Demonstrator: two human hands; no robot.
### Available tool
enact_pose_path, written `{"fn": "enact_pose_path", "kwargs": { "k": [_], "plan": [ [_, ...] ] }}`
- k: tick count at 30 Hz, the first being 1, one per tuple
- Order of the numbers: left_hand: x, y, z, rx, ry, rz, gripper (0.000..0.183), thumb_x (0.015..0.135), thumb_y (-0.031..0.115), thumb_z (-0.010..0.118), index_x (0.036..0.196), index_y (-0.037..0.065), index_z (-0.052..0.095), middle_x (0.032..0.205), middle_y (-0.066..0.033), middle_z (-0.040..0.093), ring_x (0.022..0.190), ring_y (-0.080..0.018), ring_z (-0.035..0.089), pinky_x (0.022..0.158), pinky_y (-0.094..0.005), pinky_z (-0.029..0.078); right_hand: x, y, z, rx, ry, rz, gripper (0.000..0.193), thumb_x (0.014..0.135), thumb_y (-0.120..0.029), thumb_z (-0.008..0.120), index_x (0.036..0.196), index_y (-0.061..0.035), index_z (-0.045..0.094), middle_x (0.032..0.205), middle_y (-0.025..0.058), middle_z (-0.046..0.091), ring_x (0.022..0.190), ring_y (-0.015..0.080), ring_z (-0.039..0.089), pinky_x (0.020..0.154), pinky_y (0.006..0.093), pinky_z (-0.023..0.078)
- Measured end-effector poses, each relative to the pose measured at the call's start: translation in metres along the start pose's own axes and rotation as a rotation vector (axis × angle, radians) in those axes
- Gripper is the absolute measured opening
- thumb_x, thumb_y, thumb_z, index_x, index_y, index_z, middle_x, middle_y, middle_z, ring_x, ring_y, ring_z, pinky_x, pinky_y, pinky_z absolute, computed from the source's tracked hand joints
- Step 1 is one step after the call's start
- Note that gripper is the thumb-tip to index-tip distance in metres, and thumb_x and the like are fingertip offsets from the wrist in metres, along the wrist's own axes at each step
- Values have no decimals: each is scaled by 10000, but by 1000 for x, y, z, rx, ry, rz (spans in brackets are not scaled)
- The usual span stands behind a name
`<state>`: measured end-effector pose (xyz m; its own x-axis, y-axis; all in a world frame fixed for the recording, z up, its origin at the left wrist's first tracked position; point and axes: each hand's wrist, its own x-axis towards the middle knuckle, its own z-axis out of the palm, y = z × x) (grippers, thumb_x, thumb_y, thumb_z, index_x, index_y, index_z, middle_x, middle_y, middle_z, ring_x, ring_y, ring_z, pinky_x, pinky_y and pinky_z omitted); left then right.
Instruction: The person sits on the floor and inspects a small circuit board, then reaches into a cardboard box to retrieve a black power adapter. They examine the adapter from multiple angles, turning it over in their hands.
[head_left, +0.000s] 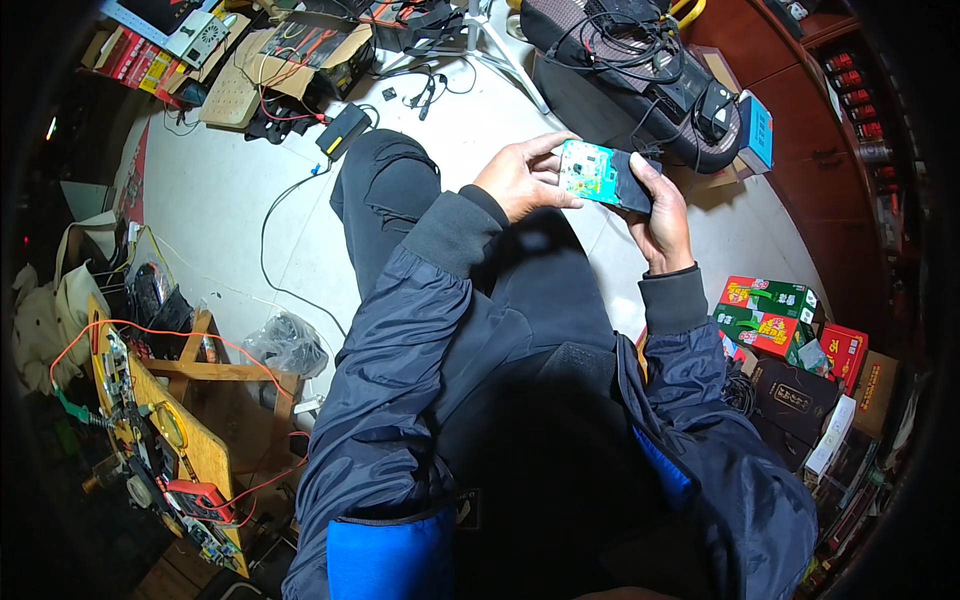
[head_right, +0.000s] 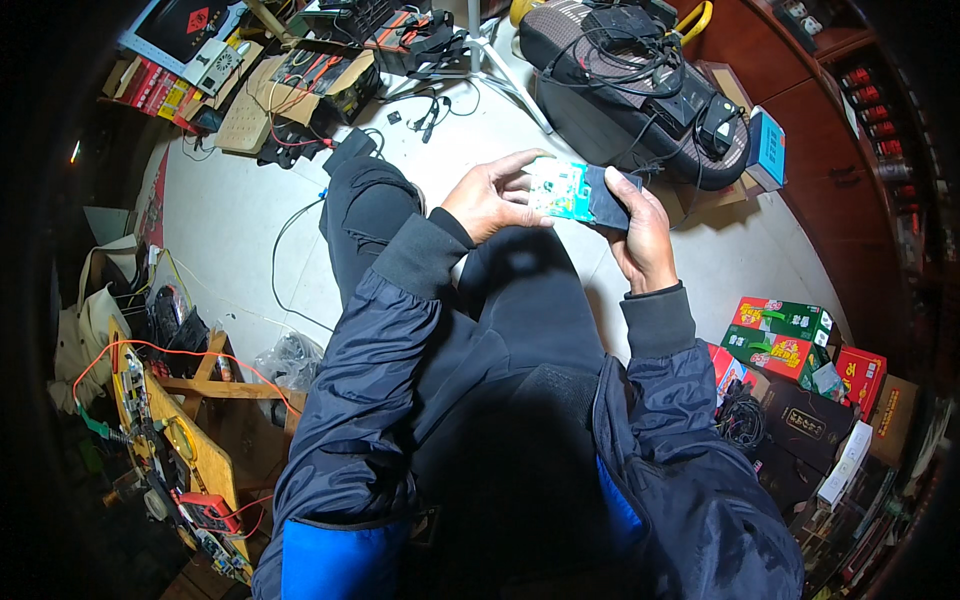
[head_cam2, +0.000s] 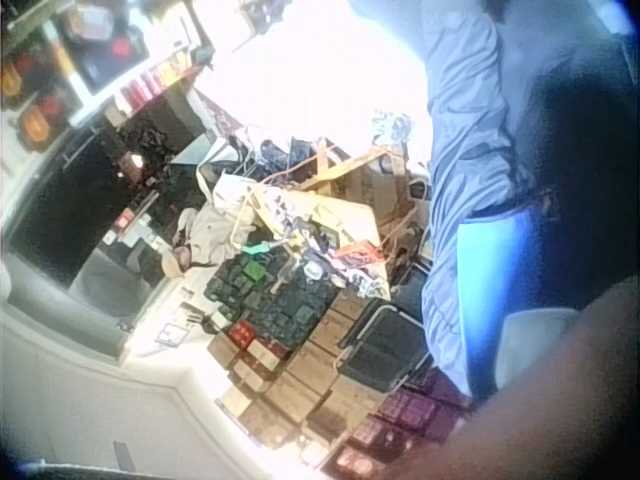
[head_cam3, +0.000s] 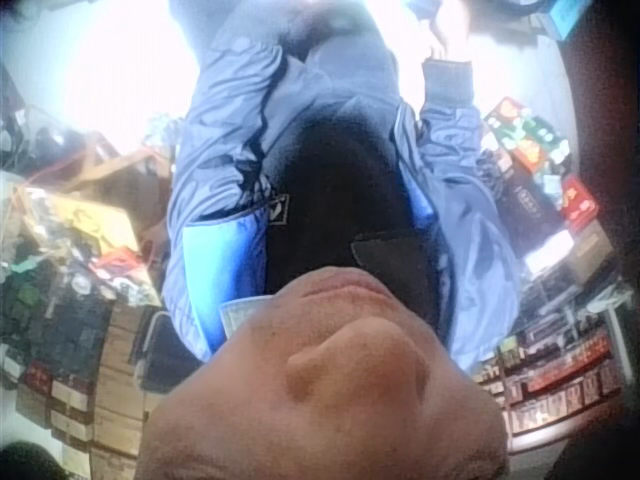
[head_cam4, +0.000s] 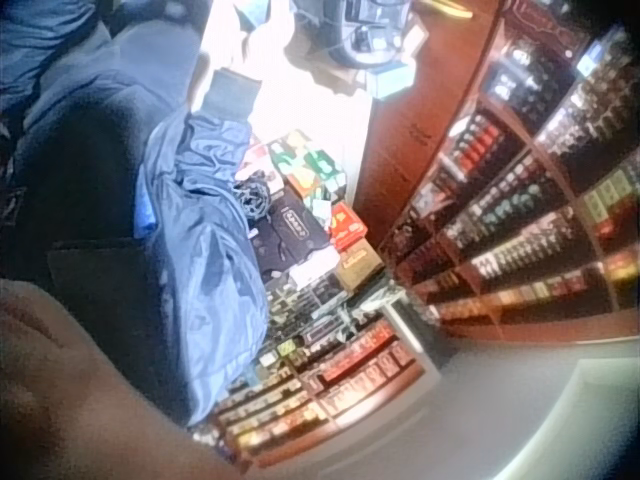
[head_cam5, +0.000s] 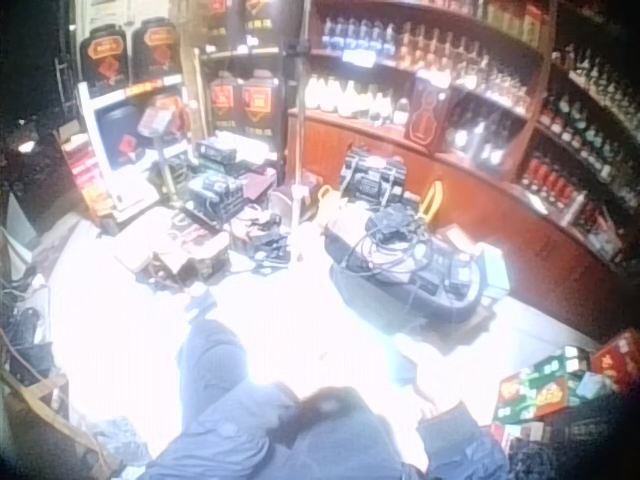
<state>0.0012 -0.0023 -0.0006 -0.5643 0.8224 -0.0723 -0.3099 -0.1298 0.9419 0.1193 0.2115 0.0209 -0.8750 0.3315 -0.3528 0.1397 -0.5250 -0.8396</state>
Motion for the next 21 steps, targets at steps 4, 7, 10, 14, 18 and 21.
{"fn": "enact_pose_path", "kwargs": {
  "k": [4,7,10,14,18,21],
  "plan": [
    [1,-2,-1,-22,-13,9,954,744,23,927,1561,-52,441,1392,-210,653,1277,-244,633,1123,-376,498,-1,0,1,-1,14,6,348,1074,-272,632,1235,34,672,1128,114,737,982,202,749,892,387,645],
    [1,-2,-1,2,-12,9,963,749,18,924,1572,-47,427,1406,-214,642,1282,-243,630,1123,-375,504,-1,0,1,4,15,0,348,1074,-269,632,1236,36,671,1125,115,737,979,205,750,887,388,648],
    [1,-2,-1,-8,-24,11,966,756,17,920,1579,-40,419,1398,-211,646,1286,-240,626,1116,-372,509,0,0,1,9,7,5,347,1073,-272,634,1234,33,672,1121,115,737,978,203,750,887,388,648],
    [1,-1,-1,5,-21,11,961,761,17,918,1581,-37,419,1392,-207,649,1282,-235,625,1114,-368,509,1,0,0,4,-5,1,342,1072,-274,635,1230,28,671,1119,111,738,979,195,749,894,387,645],
    [1,-1,-1,15,-7,5,959,759,18,919,1579,-37,424,1392,-204,650,1279,-234,623,1115,-370,504,1,0,0,-10,-1,-6,335,1072,-273,634,1230,20,671,1111,104,740,973,184,747,895,380,642],
    [1,-1,-1,26,-6,11,963,756,20,920,1580,-36,425,1391,-203,649,1280,-233,620,1115,-372,500,1,-1,0,-17,5,-8,331,1073,-271,632,1232,17,672,1107,102,741,967,181,747,890,376,642]
  ]
}}
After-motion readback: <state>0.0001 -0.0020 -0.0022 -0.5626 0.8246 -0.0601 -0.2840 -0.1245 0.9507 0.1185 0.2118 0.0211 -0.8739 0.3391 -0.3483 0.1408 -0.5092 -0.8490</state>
